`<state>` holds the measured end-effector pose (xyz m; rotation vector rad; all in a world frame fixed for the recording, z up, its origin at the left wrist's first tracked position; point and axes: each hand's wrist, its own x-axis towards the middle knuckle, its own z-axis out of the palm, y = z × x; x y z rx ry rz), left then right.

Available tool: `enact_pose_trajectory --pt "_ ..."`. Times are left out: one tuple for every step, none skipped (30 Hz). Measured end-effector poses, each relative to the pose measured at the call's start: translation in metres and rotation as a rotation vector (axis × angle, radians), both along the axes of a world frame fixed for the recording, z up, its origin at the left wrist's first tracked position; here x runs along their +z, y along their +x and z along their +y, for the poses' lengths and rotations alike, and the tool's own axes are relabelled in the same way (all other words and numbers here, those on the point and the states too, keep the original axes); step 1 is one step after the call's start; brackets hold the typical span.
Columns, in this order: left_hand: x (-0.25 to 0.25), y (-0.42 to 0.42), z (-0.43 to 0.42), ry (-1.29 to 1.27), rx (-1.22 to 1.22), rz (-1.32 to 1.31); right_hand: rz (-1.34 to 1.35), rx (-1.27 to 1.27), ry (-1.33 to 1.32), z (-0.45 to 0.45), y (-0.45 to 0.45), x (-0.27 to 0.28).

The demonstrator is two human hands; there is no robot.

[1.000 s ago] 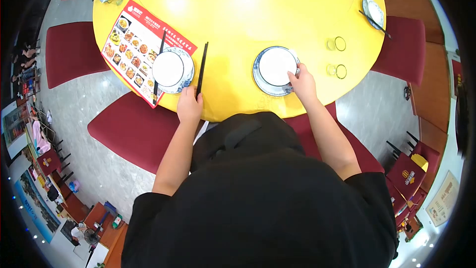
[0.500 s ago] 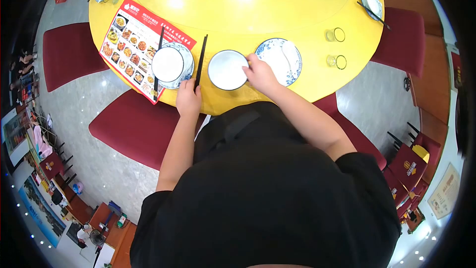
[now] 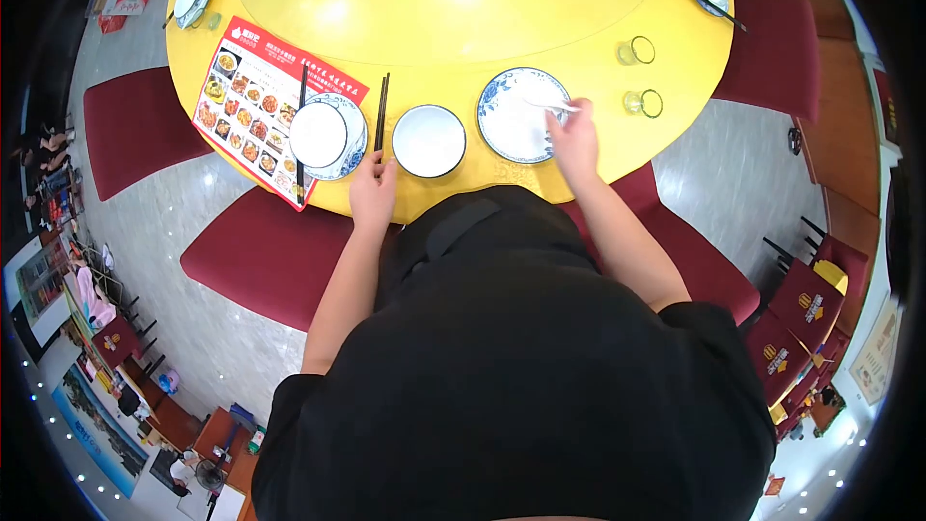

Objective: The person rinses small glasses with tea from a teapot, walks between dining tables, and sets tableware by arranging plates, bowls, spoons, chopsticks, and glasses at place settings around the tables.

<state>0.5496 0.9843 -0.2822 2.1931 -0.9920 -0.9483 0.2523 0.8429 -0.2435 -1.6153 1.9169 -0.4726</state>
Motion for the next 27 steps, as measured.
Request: enact_pose_trajectory --pt "0.0 -0.003 -0.004 0.015 0.017 0.06 0.037 -0.054 -0.011 0.002 -0.026 -0.013" --pt "0.002 -0.009 -0.009 0.031 0.034 0.12 0.074 -0.107 -0.022 0.006 -0.044 -0.025" --pt "0.003 -0.013 -0.015 0.047 0.051 0.18 -0.01 -0.139 0.066 0.011 -0.051 -0.034" --pt "0.004 -0.016 -0.02 0.049 0.092 0.224 -0.093 -0.166 0.148 0.012 -0.056 -0.042" --pt "0.0 -0.014 -0.021 0.057 0.061 0.221 -0.177 -0.192 0.231 0.013 -0.059 -0.045" --pt "-0.005 -0.011 -0.017 0.071 0.03 0.218 -0.351 -0.226 0.383 0.017 -0.059 -0.049" --pt "-0.009 -0.008 -0.013 0.085 0.0 0.214 -0.526 -0.258 0.534 0.022 -0.054 -0.05" --pt "-0.008 -0.009 -0.012 0.085 -0.016 0.198 -0.572 -0.283 0.492 0.028 -0.048 -0.053" --pt "-0.008 -0.01 -0.012 0.082 -0.02 0.196 -0.535 -0.258 0.468 0.028 -0.047 -0.054" --pt "-0.007 -0.011 -0.013 0.079 -0.024 0.195 -0.499 -0.234 0.444 0.028 -0.047 -0.052" --pt "-0.006 -0.012 -0.014 0.076 -0.028 0.193 -0.462 -0.21 0.42 0.027 -0.046 -0.051" --pt "-0.008 -0.012 -0.016 0.057 -0.028 0.186 -0.497 -0.223 0.444 0.026 -0.048 -0.05" --pt "-0.012 -0.011 -0.018 0.039 -0.029 0.179 -0.528 -0.235 0.448 0.026 -0.05 -0.052" --pt "-0.016 -0.01 -0.019 0.021 -0.03 0.171 -0.56 -0.247 0.452 0.026 -0.052 -0.056" --pt "-0.021 -0.008 -0.021 0.008 -0.017 0.184 -0.591 -0.259 0.456 0.026 -0.054 -0.06" --pt "-0.023 -0.007 -0.02 0.005 -0.01 0.201 -0.612 -0.255 0.473 0.031 -0.057 -0.06" --pt "-0.025 -0.007 -0.021 -0.004 0.005 0.216 -0.634 -0.241 0.487 0.029 -0.06 -0.061" --pt "-0.027 -0.007 -0.022 -0.012 0.018 0.232 -0.655 -0.226 0.502 0.028 -0.064 -0.06" --pt "-0.024 -0.007 -0.024 -0.001 0.004 0.235 -0.613 -0.19 0.526 0.024 -0.068 -0.056" --pt "-0.02 -0.008 -0.025 0.01 -0.011 0.239 -0.571 -0.154 0.551 0.019 -0.073 -0.045" --pt "-0.016 -0.009 -0.026 0.021 -0.025 0.242 -0.529 -0.117 0.575 0.016 -0.078 -0.035" --pt "-0.016 -0.01 -0.024 0.015 -0.026 0.239 -0.455 -0.137 0.504 0.014 -0.08 -0.022" --pt "-0.017 -0.011 -0.022 0.01 -0.027 0.235 -0.435 -0.146 0.421 0.012 -0.086 -0.022" --pt "-0.017 -0.011 -0.02 0.004 -0.028 0.232 -0.414 -0.154 0.338 0.007 -0.093 -0.024" --pt "-0.014 -0.011 -0.02 0.026 -0.053 0.188 -0.393 -0.162 0.255 0.002 -0.094 -0.02" --pt "-0.012 -0.011 -0.019 0.047 -0.078 0.144 -0.414 -0.174 0.223 -0.004 -0.091 -0.015" --pt "-0.009 -0.011 -0.018 0.068 -0.103 0.1 -0.399 -0.134 0.236 -0.008 -0.09 -0.016"
